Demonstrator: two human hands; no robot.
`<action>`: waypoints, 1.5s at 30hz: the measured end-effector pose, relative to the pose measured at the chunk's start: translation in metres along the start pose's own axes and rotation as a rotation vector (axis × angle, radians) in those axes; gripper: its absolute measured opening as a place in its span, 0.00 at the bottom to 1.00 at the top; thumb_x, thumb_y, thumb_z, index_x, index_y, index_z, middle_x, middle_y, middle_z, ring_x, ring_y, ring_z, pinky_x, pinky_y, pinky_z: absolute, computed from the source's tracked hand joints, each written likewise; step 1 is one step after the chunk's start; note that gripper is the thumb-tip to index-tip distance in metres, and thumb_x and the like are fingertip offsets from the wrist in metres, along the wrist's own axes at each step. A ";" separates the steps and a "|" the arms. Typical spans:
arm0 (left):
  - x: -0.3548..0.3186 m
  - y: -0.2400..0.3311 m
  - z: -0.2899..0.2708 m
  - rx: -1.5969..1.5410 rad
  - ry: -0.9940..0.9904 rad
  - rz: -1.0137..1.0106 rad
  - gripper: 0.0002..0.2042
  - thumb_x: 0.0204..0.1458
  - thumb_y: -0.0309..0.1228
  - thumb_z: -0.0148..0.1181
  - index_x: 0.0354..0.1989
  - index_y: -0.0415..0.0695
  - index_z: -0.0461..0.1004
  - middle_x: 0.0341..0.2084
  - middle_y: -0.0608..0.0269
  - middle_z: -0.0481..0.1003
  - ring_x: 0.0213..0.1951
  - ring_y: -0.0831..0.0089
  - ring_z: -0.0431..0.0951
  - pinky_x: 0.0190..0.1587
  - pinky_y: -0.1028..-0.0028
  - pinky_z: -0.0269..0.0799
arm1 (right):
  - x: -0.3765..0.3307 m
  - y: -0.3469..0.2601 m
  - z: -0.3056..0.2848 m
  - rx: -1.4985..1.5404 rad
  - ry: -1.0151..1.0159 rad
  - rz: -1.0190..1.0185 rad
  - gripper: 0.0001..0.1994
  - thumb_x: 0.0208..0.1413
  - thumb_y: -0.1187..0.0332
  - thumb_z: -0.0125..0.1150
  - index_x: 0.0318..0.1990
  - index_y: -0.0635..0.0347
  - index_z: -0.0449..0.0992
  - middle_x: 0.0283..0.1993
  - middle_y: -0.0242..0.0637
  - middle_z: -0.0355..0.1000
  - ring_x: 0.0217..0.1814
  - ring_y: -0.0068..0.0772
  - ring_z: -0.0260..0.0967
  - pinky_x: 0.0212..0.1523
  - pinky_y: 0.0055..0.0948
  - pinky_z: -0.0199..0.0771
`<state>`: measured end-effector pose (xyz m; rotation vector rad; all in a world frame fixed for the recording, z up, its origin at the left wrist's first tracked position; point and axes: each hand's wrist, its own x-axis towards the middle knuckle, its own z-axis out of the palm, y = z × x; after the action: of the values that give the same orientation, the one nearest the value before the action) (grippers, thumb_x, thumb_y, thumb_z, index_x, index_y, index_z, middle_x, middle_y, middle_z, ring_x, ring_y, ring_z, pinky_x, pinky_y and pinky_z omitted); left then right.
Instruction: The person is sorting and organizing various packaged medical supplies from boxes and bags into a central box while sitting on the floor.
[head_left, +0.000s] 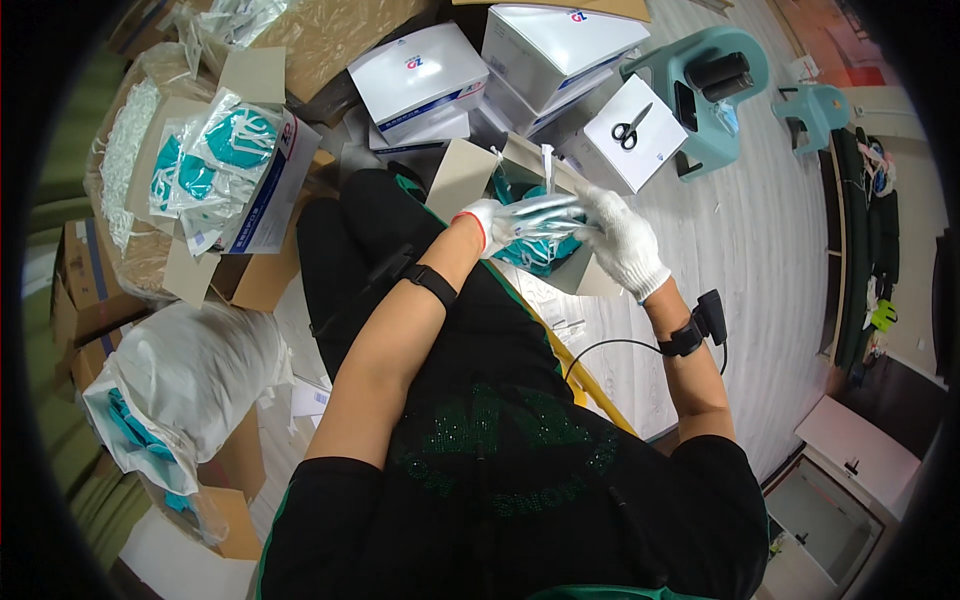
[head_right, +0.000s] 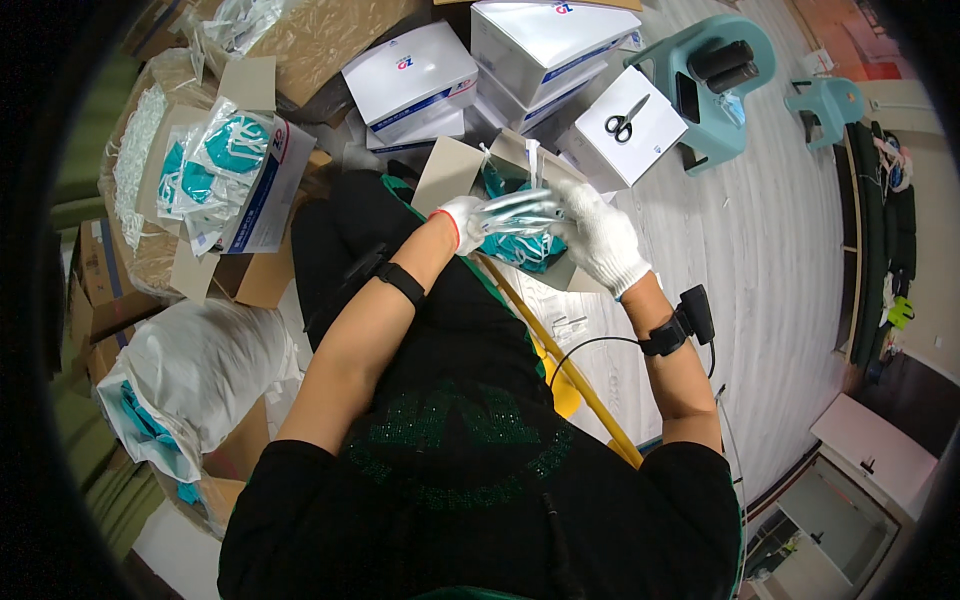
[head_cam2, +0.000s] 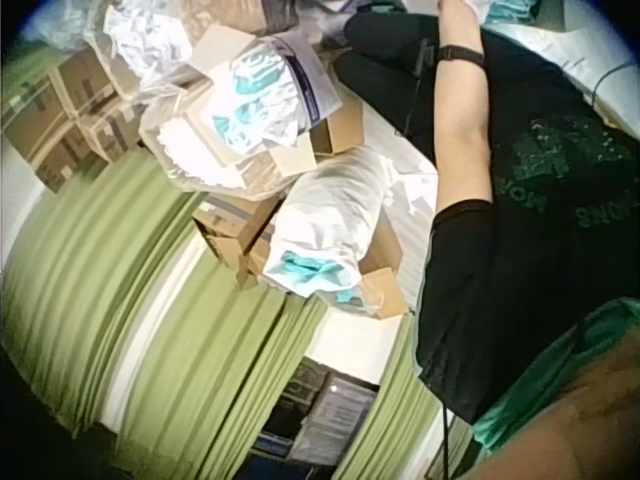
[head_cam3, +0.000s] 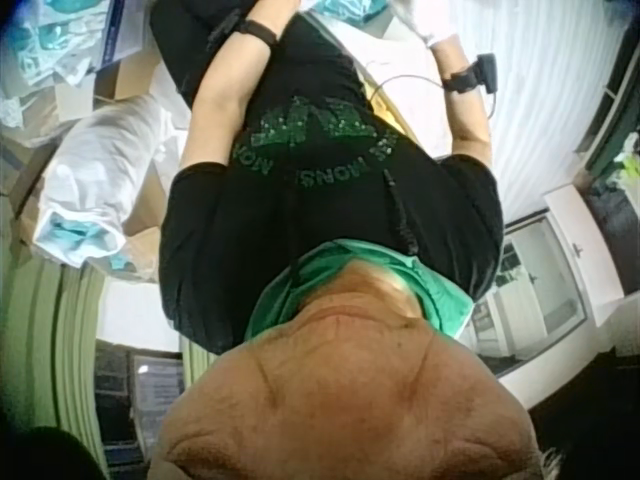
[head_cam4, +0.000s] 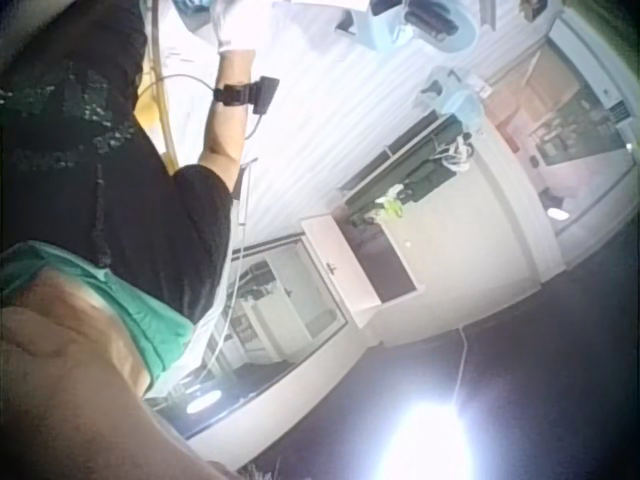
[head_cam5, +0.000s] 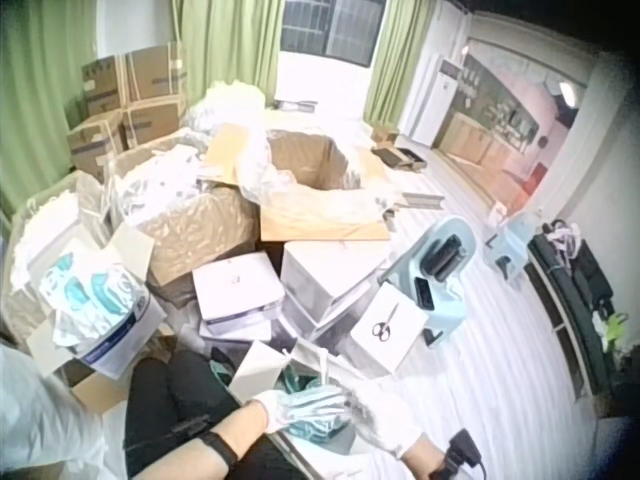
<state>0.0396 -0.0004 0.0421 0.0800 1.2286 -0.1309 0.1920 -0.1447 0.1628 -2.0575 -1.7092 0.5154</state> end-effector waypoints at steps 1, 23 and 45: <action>0.016 0.001 -0.017 0.011 -0.015 0.030 0.15 0.61 0.33 0.40 0.21 0.48 0.65 0.13 0.69 0.65 0.08 0.81 0.59 0.07 0.83 0.50 | 0.004 -0.003 0.002 0.003 -0.009 -0.018 0.29 0.45 0.70 0.68 0.57 0.50 0.66 0.45 0.39 0.72 0.39 0.44 0.75 0.39 0.36 0.77; 0.056 -0.010 -0.017 -0.512 -0.146 -0.104 0.15 0.61 0.40 0.44 0.25 0.46 0.65 0.16 0.69 0.65 0.13 0.78 0.65 0.13 0.82 0.63 | -0.013 0.002 0.025 -0.341 0.019 -0.031 0.09 0.46 0.72 0.61 0.38 0.53 0.75 0.32 0.40 0.73 0.32 0.46 0.73 0.30 0.39 0.74; 0.044 -0.022 -0.028 -0.343 0.078 0.148 0.25 0.59 0.55 0.44 0.35 0.40 0.65 0.28 0.56 0.67 0.28 0.61 0.73 0.27 0.64 0.74 | -0.022 0.034 0.038 -0.520 0.096 0.166 0.03 0.50 0.68 0.58 0.32 0.48 0.75 0.29 0.37 0.74 0.28 0.43 0.74 0.28 0.39 0.73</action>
<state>0.0247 -0.0210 -0.0084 -0.1237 1.3023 0.2140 0.1965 -0.1692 0.1131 -2.5478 -1.7563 0.0073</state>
